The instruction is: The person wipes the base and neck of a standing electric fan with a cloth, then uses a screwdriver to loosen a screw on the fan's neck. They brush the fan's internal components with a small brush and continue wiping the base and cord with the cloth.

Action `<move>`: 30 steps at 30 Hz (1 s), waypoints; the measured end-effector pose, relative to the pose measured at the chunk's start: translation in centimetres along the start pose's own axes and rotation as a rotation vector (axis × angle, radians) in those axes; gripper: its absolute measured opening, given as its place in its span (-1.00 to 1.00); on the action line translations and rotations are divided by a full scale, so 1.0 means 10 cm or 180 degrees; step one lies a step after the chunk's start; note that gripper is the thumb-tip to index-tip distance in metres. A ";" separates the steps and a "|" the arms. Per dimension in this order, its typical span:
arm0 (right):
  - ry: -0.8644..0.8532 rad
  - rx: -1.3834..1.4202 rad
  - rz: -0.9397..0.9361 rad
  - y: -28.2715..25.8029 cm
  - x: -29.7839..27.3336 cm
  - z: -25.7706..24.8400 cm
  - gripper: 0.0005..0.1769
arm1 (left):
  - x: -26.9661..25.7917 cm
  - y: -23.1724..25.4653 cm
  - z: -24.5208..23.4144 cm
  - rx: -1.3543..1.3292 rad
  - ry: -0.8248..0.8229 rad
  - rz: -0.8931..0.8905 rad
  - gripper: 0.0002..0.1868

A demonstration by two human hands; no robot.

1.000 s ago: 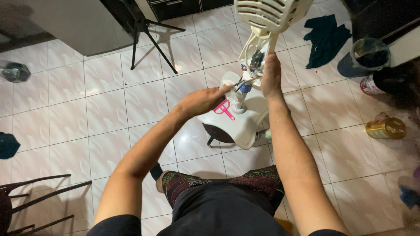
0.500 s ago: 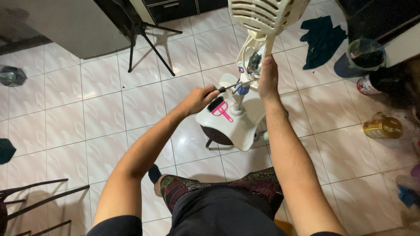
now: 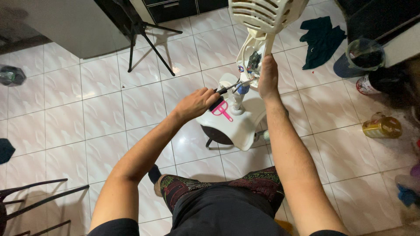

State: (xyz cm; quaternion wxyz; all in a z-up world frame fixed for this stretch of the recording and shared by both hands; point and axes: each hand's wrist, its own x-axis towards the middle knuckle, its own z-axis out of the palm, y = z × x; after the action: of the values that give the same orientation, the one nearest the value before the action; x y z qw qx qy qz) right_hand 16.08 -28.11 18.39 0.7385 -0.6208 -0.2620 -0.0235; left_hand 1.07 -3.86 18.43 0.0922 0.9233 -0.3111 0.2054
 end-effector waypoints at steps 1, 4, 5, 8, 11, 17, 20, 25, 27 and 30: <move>-0.0013 0.0034 0.0021 0.00 0.00 0.01 -0.19 | -0.02 -0.01 -0.02 0.0091 -0.0079 -0.0067 -0.75; -0.0031 0.0081 0.0047 0.02 0.02 0.01 -0.19 | -0.07 -0.02 0.01 0.0032 -0.0134 -0.0486 -0.77; -0.0033 0.0081 0.0061 0.03 0.01 0.00 -0.18 | -0.08 0.00 0.08 -0.0223 -0.0029 -0.0779 -0.78; 0.0062 -0.0014 0.0099 0.05 0.02 -0.01 -0.18 | -0.08 0.12 0.37 -0.0695 0.0469 -0.1454 -0.77; 0.0034 0.0094 0.0089 0.06 0.02 0.00 -0.18 | -0.06 0.07 0.66 -0.2750 0.0203 -0.3266 -0.52; -0.0022 0.0160 0.0055 0.01 0.01 0.02 -0.13 | -0.14 -0.22 0.70 -0.6292 -0.0149 -0.3825 -0.60; 0.0072 -0.0157 -0.0363 -0.04 0.00 0.05 -0.15 | -0.14 -0.07 0.50 -0.4458 0.0221 -0.2986 -0.80; -0.0279 -0.0958 -0.0634 -0.21 -0.27 -0.04 -0.31 | -0.05 0.11 0.00 -0.1848 0.0012 -0.1565 -0.73; -0.0502 -0.1039 -0.0472 -0.26 -0.39 -0.12 -0.33 | -0.02 0.10 -0.12 -0.0987 0.0029 -0.0833 -0.72; -0.0649 -0.1206 -0.0150 -0.29 -0.50 -0.21 -0.33 | -0.01 0.12 -0.07 -0.0604 0.0207 -0.0886 -0.79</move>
State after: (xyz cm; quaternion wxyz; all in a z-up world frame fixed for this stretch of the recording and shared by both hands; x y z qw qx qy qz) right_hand 11.46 -32.14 18.71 0.5776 -0.7414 -0.3407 -0.0267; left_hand -0.01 -4.53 19.06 0.2166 0.9374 -0.1952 0.1902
